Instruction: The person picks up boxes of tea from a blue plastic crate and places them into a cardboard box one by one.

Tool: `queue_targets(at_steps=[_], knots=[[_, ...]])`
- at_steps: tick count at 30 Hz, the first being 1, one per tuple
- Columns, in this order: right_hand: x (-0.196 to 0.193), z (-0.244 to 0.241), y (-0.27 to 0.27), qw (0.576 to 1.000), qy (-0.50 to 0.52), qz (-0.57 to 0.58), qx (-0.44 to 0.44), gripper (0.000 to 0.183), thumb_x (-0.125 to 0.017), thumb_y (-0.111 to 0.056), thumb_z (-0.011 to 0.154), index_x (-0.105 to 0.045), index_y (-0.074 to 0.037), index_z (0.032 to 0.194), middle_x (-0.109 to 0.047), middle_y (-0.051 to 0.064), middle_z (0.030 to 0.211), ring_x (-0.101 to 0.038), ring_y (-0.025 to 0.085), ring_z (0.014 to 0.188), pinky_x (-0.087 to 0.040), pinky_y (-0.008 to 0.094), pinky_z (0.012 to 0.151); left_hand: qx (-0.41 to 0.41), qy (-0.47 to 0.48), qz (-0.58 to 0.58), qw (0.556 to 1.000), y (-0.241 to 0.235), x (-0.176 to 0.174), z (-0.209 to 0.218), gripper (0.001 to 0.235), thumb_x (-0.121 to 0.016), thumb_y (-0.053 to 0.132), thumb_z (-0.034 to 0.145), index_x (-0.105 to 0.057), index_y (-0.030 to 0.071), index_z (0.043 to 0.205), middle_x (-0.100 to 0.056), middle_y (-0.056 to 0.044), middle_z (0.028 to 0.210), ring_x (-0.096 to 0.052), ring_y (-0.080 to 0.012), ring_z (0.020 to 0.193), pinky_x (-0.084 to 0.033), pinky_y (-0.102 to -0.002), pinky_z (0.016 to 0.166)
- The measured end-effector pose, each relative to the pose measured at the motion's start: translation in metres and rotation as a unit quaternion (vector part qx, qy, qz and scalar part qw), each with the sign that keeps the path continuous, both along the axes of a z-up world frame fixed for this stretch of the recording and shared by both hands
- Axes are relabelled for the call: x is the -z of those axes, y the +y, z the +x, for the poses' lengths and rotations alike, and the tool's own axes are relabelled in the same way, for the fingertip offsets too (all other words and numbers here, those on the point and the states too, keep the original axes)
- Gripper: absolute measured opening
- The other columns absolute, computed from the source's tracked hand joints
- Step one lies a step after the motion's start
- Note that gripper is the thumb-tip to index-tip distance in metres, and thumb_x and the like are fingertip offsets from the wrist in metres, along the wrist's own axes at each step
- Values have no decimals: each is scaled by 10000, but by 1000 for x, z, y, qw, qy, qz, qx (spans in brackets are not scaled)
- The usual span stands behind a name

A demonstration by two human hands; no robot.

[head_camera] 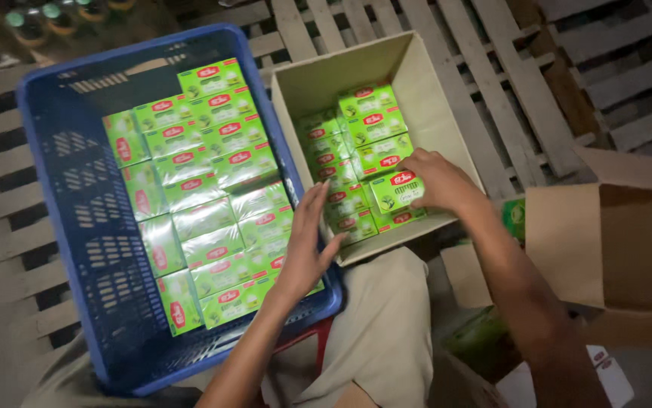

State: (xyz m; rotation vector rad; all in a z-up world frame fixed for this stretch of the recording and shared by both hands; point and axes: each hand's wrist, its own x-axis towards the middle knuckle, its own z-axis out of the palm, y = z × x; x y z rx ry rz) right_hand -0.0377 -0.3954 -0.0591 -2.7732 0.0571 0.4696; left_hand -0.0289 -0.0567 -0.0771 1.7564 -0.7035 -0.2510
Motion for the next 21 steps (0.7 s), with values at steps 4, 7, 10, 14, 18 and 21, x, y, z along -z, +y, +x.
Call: queue_targets(at_steps=[4, 7, 10, 14, 18, 21], knots=[[69, 18, -35, 994, 47, -102, -12, 959, -1043, -164, 639, -623, -173, 1502, -655, 131, 1340, -629, 449, 1309, -603, 601, 1018, -3, 7, 2, 1000, 3, -2, 5, 879, -816, 121, 975, -342, 46, 1712, -429, -296, 1650, -361, -546, 1591, -321, -669, 1305], [93, 31, -40, 991, 31, -123, -39, 1055, -1074, -212, 584, -599, -165, 1525, -649, 125, 1322, -621, 407, 1286, -612, 574, 1005, -13, 26, 16, 999, 5, -7, 5, 876, -815, 171, 988, -344, 82, 1721, -443, -259, 1662, -359, -523, 1602, -324, -667, 1298], [124, 37, -46, 989, 31, -129, -58, 1016, -1056, -182, 609, -599, -186, 1516, -664, 119, 1291, -632, 415, 1255, -615, 592, 973, -11, 43, 28, 999, 2, -15, 4, 860, -788, 163, 1022, -311, 106, 1735, -425, -245, 1663, -339, -521, 1611, -310, -694, 1294], [121, 43, -32, 986, 53, -154, -43, 1116, -1099, -197, 537, -569, -213, 1519, -646, 99, 1318, -615, 388, 1267, -615, 609, 961, -16, 54, 32, 998, 2, -10, 3, 869, -809, 173, 996, -340, 122, 1725, -439, -197, 1671, -359, -476, 1624, -315, -655, 1315], [153, 37, -43, 980, 75, -177, -58, 828, -1039, -195, 694, -629, -184, 1413, -643, 113, 1309, -654, 373, 1229, -632, 599, 925, -18, 65, 23, 997, -2, -9, 3, 850, -798, 165, 1002, -341, 109, 1716, -430, -205, 1678, -348, -497, 1623, -319, -675, 1307], [184, 30, -50, 980, 109, -162, -48, 662, -984, -172, 789, -666, -158, 1369, -670, 127, 1299, -713, 388, 1189, -643, 598, 916, -20, 61, 18, 998, -6, -5, 1, 827, -788, 147, 1007, -354, 116, 1709, -429, -182, 1684, -349, -480, 1630, -319, -660, 1313]])
